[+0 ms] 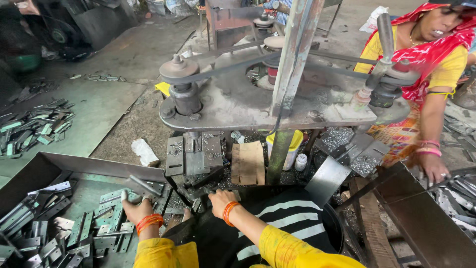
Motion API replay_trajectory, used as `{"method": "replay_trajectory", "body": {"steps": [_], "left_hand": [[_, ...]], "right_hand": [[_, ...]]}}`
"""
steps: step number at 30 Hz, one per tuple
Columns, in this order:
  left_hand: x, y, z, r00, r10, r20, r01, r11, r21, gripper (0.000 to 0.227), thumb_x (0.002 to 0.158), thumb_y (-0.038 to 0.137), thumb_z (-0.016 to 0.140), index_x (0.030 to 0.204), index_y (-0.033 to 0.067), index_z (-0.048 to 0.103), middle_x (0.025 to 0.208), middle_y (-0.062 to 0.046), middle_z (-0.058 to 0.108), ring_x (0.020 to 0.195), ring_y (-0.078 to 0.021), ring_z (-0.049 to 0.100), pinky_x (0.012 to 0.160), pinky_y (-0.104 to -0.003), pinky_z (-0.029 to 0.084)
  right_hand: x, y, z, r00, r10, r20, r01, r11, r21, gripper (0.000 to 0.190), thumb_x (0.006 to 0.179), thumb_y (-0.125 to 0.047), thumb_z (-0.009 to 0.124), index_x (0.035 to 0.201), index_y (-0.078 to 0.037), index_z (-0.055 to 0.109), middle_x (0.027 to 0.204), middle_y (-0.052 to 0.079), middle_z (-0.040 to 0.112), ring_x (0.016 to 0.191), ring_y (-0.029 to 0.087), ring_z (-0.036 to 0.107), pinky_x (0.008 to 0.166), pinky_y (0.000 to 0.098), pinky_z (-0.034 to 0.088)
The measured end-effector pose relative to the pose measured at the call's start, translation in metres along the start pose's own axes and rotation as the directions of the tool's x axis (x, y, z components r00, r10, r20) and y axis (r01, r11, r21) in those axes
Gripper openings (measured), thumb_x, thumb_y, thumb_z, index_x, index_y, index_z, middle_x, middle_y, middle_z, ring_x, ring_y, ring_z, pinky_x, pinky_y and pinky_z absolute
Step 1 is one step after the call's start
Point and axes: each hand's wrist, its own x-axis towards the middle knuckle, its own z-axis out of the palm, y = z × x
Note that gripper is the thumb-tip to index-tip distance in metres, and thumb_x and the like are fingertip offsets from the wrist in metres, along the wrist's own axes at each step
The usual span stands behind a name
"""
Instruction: The person repeatedly picks up metal hinge pieces from a bin, places them into a mechanical press, and operates the lever to punch holes. The finished pieces are dropped into a collection bin below. The process is continuous and repetitive throughout the clip.
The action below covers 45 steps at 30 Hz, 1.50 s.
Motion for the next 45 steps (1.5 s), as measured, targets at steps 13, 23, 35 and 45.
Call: {"method": "replay_trajectory", "body": {"steps": [13, 23, 35, 45], "left_hand": [[0.002, 0.008, 0.023, 0.905, 0.006, 0.426, 0.056, 0.989, -0.134, 0.079, 0.076, -0.011, 0.069, 0.149, 0.0138, 0.051, 0.1, -0.003, 0.067, 0.083, -0.0139, 0.062, 0.067, -0.029, 0.055], [-0.012, -0.005, 0.104, 0.816, -0.029, 0.578, -0.001, 0.999, 0.052, 0.076, 0.071, -0.009, 0.078, 0.14, 0.0162, 0.059, 0.101, -0.003, 0.07, 0.087, -0.0128, 0.064, 0.08, -0.029, 0.054], [-0.028, 0.03, 0.109, 0.6, 0.189, 0.777, -0.707, 0.58, 0.405, 0.044, 0.09, 0.016, 0.068, 0.134, 0.0129, 0.065, 0.133, -0.014, 0.06, 0.122, -0.0346, 0.058, 0.096, -0.04, 0.056], [-0.022, 0.052, 0.114, 0.386, -0.027, 0.922, -0.909, 0.156, 0.386, 0.053, 0.091, 0.048, 0.063, 0.132, 0.0157, 0.064, 0.154, 0.0, 0.044, 0.153, -0.0318, 0.018, 0.117, -0.073, 0.012]], "right_hand": [[-0.003, -0.001, -0.013, 1.0, -0.02, 0.001, 0.02, 1.0, 0.008, 0.04, 0.081, -0.02, 0.073, 0.119, -0.011, 0.07, 0.116, 0.021, 0.067, 0.104, 0.04, 0.069, 0.091, 0.0515, 0.055], [-0.003, -0.007, -0.021, 0.997, 0.01, 0.073, -0.01, 1.0, -0.005, 0.046, 0.079, -0.024, 0.079, 0.122, -0.013, 0.067, 0.115, 0.02, 0.065, 0.104, 0.038, 0.067, 0.086, 0.0497, 0.057], [-0.007, -0.016, -0.035, 0.996, 0.021, 0.086, -0.024, 0.999, 0.038, 0.053, 0.079, -0.026, 0.079, 0.128, -0.014, 0.064, 0.121, 0.017, 0.063, 0.111, 0.037, 0.063, 0.087, 0.0483, 0.056], [0.01, -0.021, -0.054, 0.949, 0.064, 0.308, -0.09, 0.993, 0.073, 0.055, 0.083, -0.036, 0.074, 0.132, -0.015, 0.06, 0.122, 0.017, 0.062, 0.109, 0.038, 0.065, 0.091, 0.0484, 0.056]]}}
